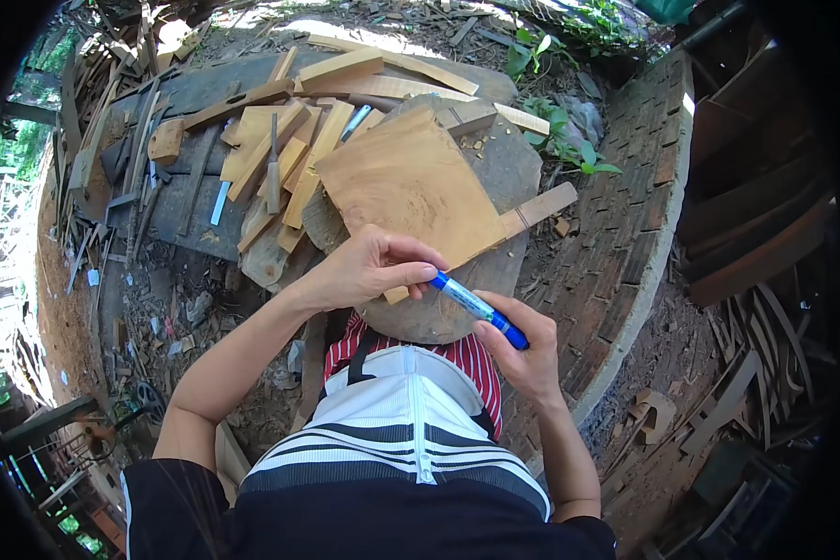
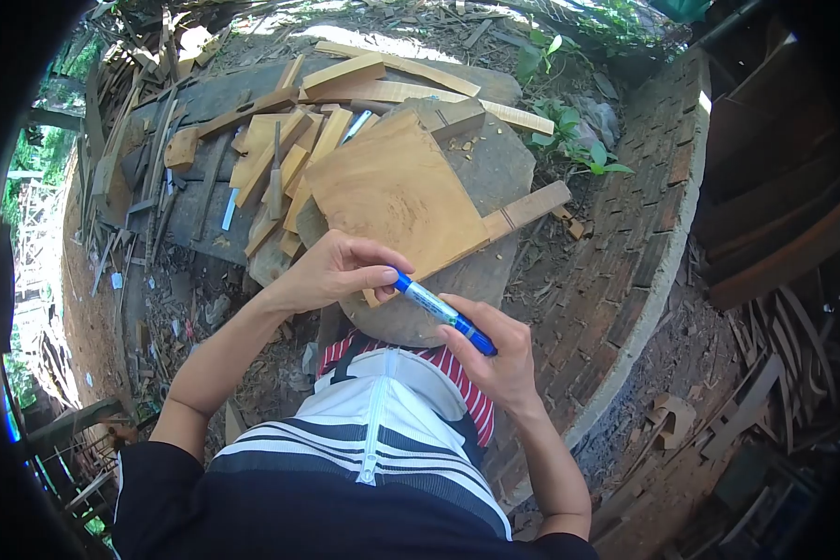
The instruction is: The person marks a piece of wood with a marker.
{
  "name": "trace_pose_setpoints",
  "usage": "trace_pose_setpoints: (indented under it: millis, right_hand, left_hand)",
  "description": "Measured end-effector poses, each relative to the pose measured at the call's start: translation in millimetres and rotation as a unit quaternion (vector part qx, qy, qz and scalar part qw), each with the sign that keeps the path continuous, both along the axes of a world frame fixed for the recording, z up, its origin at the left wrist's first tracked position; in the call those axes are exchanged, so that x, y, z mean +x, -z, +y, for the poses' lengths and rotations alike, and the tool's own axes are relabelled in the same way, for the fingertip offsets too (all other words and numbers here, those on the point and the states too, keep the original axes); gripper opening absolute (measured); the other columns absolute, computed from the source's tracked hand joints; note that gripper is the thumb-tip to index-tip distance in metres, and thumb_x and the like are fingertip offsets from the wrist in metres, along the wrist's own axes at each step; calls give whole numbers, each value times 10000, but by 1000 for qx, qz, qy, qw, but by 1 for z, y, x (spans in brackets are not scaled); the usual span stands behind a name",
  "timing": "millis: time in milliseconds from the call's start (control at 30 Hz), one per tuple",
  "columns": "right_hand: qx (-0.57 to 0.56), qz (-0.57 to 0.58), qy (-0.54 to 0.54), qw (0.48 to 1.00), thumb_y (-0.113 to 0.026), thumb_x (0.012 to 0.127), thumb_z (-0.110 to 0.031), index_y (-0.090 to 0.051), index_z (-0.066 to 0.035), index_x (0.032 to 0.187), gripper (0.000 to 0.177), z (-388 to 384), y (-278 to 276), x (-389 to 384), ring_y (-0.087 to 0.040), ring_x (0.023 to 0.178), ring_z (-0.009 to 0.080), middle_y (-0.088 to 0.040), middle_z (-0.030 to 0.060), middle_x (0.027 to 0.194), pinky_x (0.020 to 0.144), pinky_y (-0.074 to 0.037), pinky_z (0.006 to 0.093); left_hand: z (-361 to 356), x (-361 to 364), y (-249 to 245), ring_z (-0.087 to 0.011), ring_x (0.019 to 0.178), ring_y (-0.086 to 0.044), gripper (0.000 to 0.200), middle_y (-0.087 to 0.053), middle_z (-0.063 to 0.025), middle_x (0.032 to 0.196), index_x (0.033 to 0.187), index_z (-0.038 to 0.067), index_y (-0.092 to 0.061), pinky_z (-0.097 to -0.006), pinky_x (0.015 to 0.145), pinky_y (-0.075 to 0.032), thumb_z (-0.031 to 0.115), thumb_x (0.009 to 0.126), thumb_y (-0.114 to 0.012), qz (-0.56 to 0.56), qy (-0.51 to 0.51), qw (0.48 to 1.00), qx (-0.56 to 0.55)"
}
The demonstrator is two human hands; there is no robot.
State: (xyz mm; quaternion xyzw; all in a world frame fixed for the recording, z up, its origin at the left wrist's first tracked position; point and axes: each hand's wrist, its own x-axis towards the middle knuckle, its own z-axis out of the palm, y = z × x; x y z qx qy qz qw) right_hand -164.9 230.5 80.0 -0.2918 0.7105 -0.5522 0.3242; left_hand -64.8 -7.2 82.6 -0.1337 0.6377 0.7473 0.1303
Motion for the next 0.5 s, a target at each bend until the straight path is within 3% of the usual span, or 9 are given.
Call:
trace_pose_setpoints:
  millis: [67,100,200,333,400,433,467,500]
  right_hand:
    - [-13,262,-67,963,-760,797,-149,-678,-52,1126,353,-1,-2,-3,-565,563,156,-610,56,696,537,-459,292]
    - [-28,336,-70,939,-787,756,-178,-681,-78,1133,403,-1,3,-3,-577,568,203,-608,55,693,536,-467,315]
    - [21,392,-115,913,-787,758,-197,-682,-85,1130,403,4,-4,-2,-585,575,197,-607,37,689,539,-471,323]
    - [51,373,-138,916,-784,758,-208,-687,-91,1127,399,13,-1,0,-569,546,205,-614,29,692,531,-468,323]
    - [-5,282,-108,953,-762,785,-175,-676,-87,1159,393,20,8,0,-546,500,164,-617,52,692,506,-449,303]
    - [-4,281,-102,954,-762,785,-175,-676,-87,1159,393,24,11,0,-546,500,164,-617,52,692,506,-449,303]
    - [3,199,-28,980,-735,819,-158,-667,-82,1177,372,30,13,1,-552,503,135,-625,51,695,498,-444,285]
    - [10,115,48,992,-707,853,-142,-657,-78,1195,352,36,15,2,-558,507,106,-632,50,697,490,-439,267]
  left_hand:
    - [-2,4,0,-80,781,-644,229,-706,-64,902,1120,-17,-685,-217,735,-522,86,917,-657,-6,-3,1000,16]
    - [-3,6,1,-84,762,-657,222,-718,-70,890,1096,-18,-697,-217,719,-533,66,891,-686,-11,-5,999,31]
    - [-1,13,4,-89,773,-653,241,-713,-71,883,1105,-29,-689,-219,726,-529,47,877,-696,-14,11,1000,15]
    - [5,24,13,-97,773,-656,241,-713,-77,886,1099,-38,-688,-221,722,-530,46,873,-698,-12,15,1000,15]
    - [4,30,18,-107,766,-658,242,-715,-75,889,1088,-42,-691,-222,728,-530,37,859,-708,-80,-69,994,21]
    - [-2,36,25,-104,831,-648,267,-706,-85,967,1134,-41,-672,-229,769,-519,43,880,-678,-64,-113,991,42]
    - [-7,40,26,-104,831,-648,267,-706,-85,967,1134,-41,-672,-229,769,-519,43,880,-678,-67,-105,991,39]
    - [-11,42,26,-97,802,-613,223,-676,-67,917,1091,-33,-663,-234,747,-500,87,904,-655,-41,-179,982,42]
